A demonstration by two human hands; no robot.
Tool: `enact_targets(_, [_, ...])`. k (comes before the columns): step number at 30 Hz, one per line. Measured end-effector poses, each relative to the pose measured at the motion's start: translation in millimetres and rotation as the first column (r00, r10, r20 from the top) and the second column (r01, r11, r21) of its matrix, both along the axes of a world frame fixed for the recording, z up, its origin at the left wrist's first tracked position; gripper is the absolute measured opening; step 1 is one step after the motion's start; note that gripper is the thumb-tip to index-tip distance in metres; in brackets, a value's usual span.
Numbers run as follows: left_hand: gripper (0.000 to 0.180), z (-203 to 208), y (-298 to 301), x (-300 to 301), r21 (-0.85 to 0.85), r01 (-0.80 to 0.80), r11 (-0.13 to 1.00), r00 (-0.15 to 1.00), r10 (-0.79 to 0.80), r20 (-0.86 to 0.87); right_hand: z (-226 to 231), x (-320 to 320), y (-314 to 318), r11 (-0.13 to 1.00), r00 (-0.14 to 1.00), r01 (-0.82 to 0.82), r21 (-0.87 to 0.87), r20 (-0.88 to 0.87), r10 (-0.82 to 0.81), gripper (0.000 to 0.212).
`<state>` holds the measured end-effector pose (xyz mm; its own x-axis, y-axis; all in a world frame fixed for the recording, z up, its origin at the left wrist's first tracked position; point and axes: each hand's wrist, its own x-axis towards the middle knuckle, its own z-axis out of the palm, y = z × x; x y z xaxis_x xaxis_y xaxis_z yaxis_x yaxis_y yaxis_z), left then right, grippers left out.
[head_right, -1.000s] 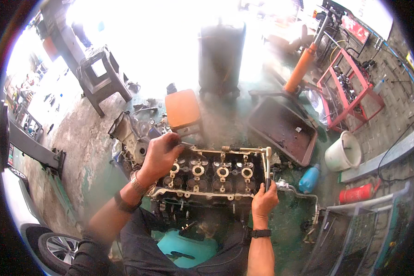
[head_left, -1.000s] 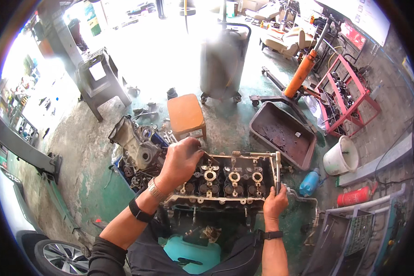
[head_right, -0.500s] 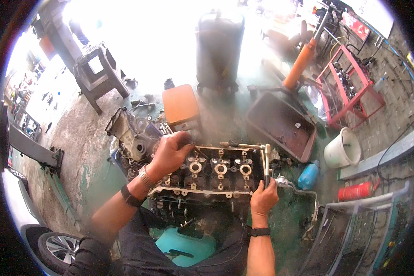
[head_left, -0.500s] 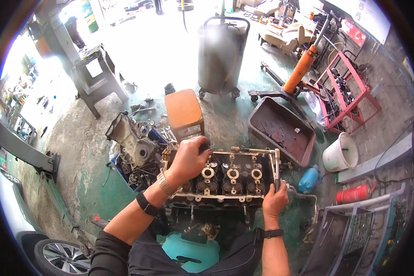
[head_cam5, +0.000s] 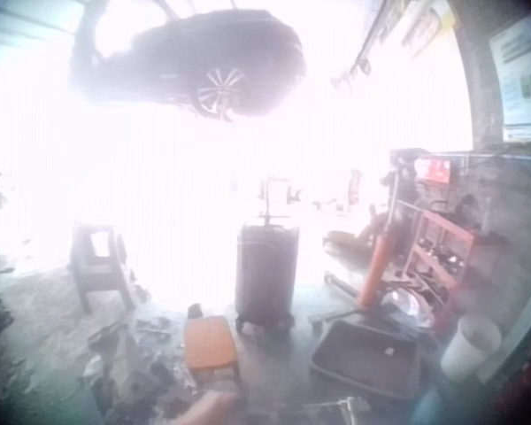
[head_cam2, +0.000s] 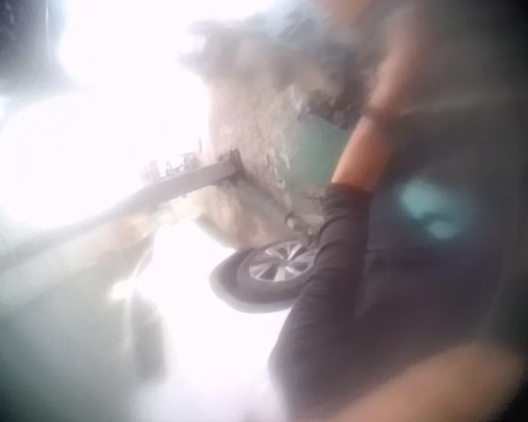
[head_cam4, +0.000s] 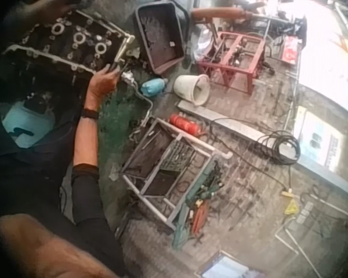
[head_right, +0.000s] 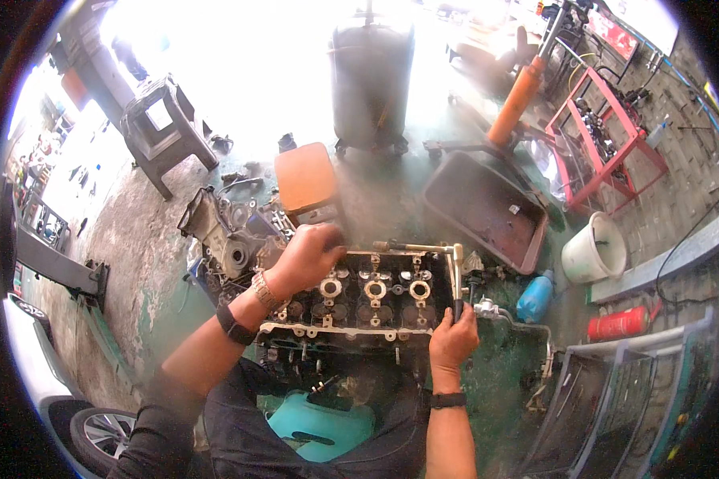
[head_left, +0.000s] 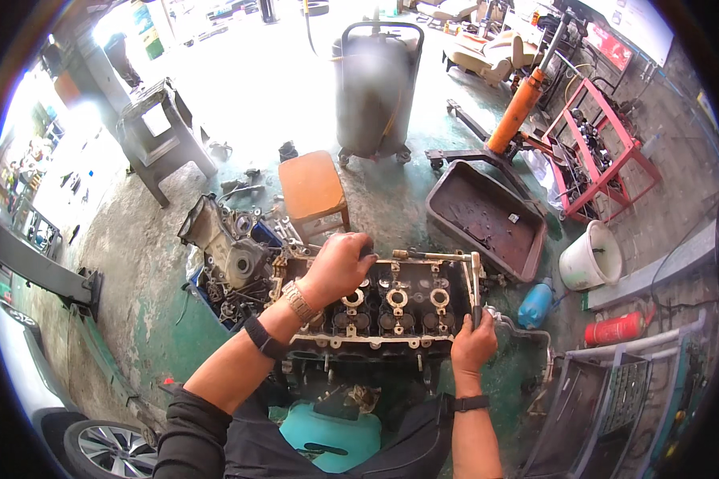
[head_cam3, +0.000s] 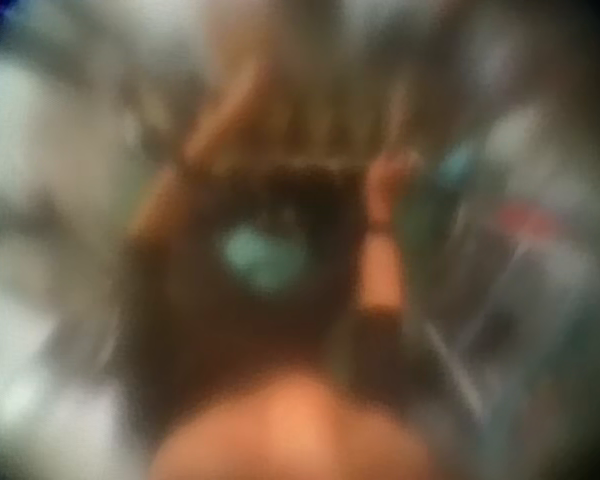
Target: The person works on a disassembled engine block, repeatedly picking up and inserting small metal components into the cylinder head area. They use a wrench to tighten bolts and adjust parts within the engine block throughout the clip.
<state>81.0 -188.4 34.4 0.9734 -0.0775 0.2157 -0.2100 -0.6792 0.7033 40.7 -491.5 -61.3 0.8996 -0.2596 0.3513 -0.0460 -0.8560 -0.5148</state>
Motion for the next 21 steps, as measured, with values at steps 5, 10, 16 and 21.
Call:
enact_targets(5, [0.013, 6.7, -16.1, 5.8, 0.065, -0.022, 0.998, 1.000, 0.021, 0.017, -2.1, 0.6, -0.4, 1.000, 1.000, -0.004, -0.005, 0.003, 0.004, 0.031])
enact_targets(10, [0.012, 10.6, -26.4, 7.9, 0.103, -0.028, 0.994, 0.999, 0.026, 0.019, -4.4, 1.0, -1.9, 1.000, 1.000, -0.004, 0.002, -0.002, 0.004, 0.031])
enact_targets(16, [0.014, 10.8, -23.3, 10.8, 0.160, -0.024, 0.987, 0.999, 0.029, -0.032, -6.2, 1.7, -2.5, 1.000, 1.000, -0.007, 0.022, -0.006, 0.007, 0.032])
enact_targets(21, [0.014, 10.5, -25.0, 14.5, 0.172, -0.038, 0.984, 0.998, 0.045, -0.039, -4.9, 2.0, -1.3, 1.000, 1.000, -0.011, 0.008, 0.002, 0.011, 0.029])
